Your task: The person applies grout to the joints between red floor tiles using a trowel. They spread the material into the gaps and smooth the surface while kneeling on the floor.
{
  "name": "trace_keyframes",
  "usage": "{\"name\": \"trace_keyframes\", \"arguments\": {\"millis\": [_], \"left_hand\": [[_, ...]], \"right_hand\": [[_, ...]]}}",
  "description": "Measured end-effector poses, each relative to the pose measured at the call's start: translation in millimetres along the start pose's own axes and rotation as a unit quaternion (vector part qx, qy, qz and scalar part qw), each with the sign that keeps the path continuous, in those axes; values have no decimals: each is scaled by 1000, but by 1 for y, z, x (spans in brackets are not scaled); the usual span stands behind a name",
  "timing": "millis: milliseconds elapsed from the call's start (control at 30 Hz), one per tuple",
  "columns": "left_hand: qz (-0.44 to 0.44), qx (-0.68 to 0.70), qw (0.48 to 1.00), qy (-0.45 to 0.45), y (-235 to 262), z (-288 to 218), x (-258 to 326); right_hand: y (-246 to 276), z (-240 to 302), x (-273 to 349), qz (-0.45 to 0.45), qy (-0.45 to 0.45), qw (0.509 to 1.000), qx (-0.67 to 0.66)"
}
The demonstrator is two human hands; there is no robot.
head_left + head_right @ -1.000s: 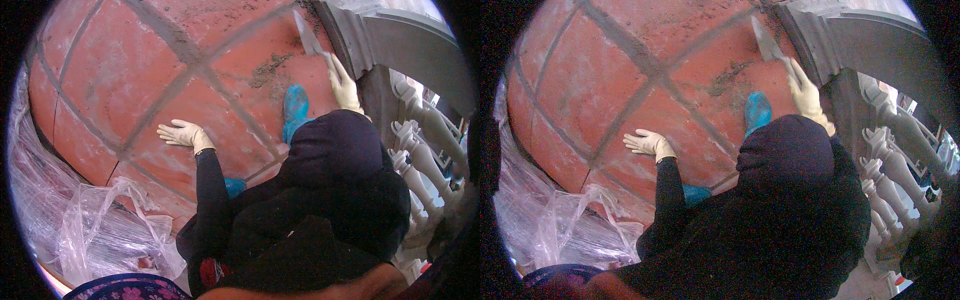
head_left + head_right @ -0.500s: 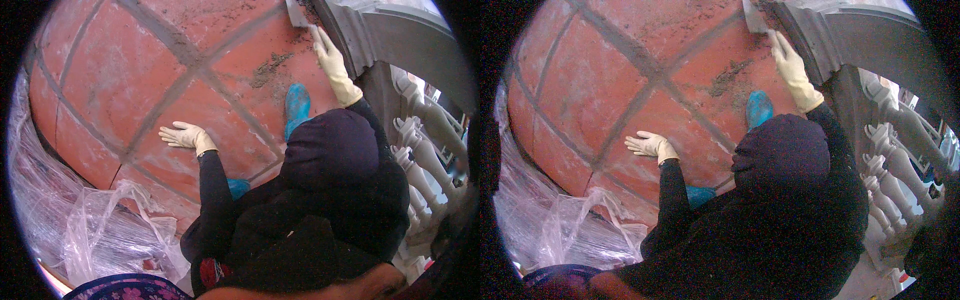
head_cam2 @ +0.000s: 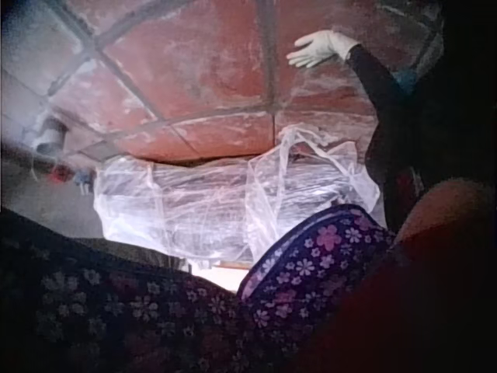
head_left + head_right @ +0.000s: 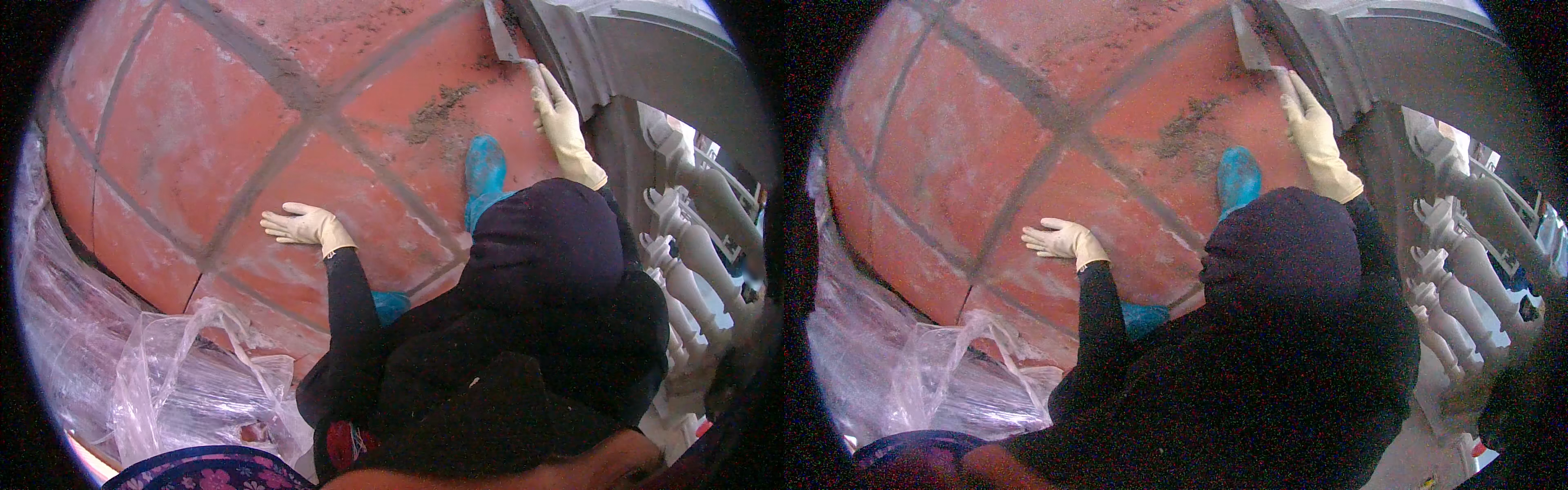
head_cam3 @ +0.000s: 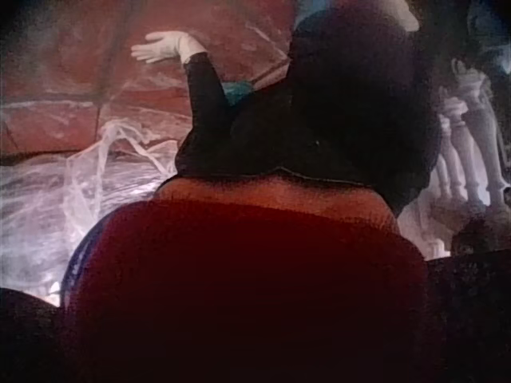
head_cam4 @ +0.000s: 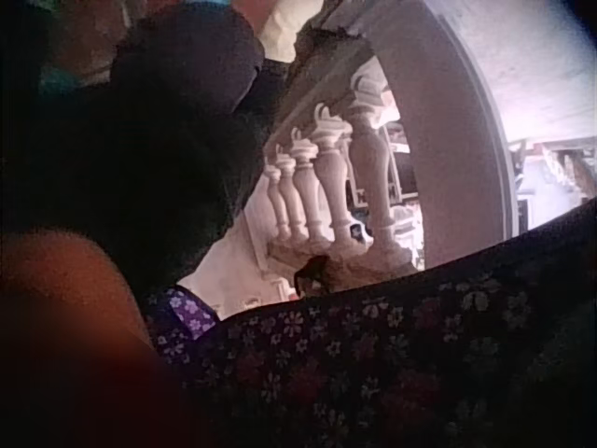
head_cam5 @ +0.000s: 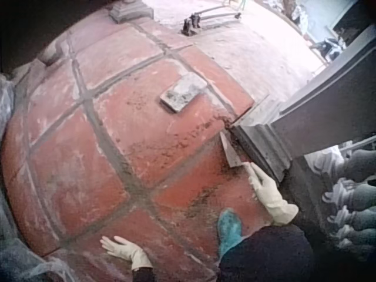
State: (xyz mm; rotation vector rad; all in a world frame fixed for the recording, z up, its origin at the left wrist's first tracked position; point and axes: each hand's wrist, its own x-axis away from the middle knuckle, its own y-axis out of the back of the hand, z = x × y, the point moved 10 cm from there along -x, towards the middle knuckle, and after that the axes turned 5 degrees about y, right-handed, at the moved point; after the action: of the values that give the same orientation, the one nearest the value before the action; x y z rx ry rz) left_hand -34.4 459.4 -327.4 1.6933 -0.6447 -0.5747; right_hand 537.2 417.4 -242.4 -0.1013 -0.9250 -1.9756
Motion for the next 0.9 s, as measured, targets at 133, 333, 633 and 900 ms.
{"name": "trace_keyframes", "arguments": {"millis": [133, 333, 633, 900], "left_hand": [[-13, 0, 1000, -7, 1, 0, -1], [-11, -5, 1000, -14, -2, 1, 0], [9, 9, 1000, -4, -2, 2, 0], [24, -8, 1000, 7, -5, 3, -1]], "right_hand": [[19, -26, 3, -38, -68, 997, -12], [30, -29, 13, 3, 12, 998, 65], [21, -35, 4, 37, -41, 998, -26], [40, -34, 1, -2, -73, 997, -5]]}}
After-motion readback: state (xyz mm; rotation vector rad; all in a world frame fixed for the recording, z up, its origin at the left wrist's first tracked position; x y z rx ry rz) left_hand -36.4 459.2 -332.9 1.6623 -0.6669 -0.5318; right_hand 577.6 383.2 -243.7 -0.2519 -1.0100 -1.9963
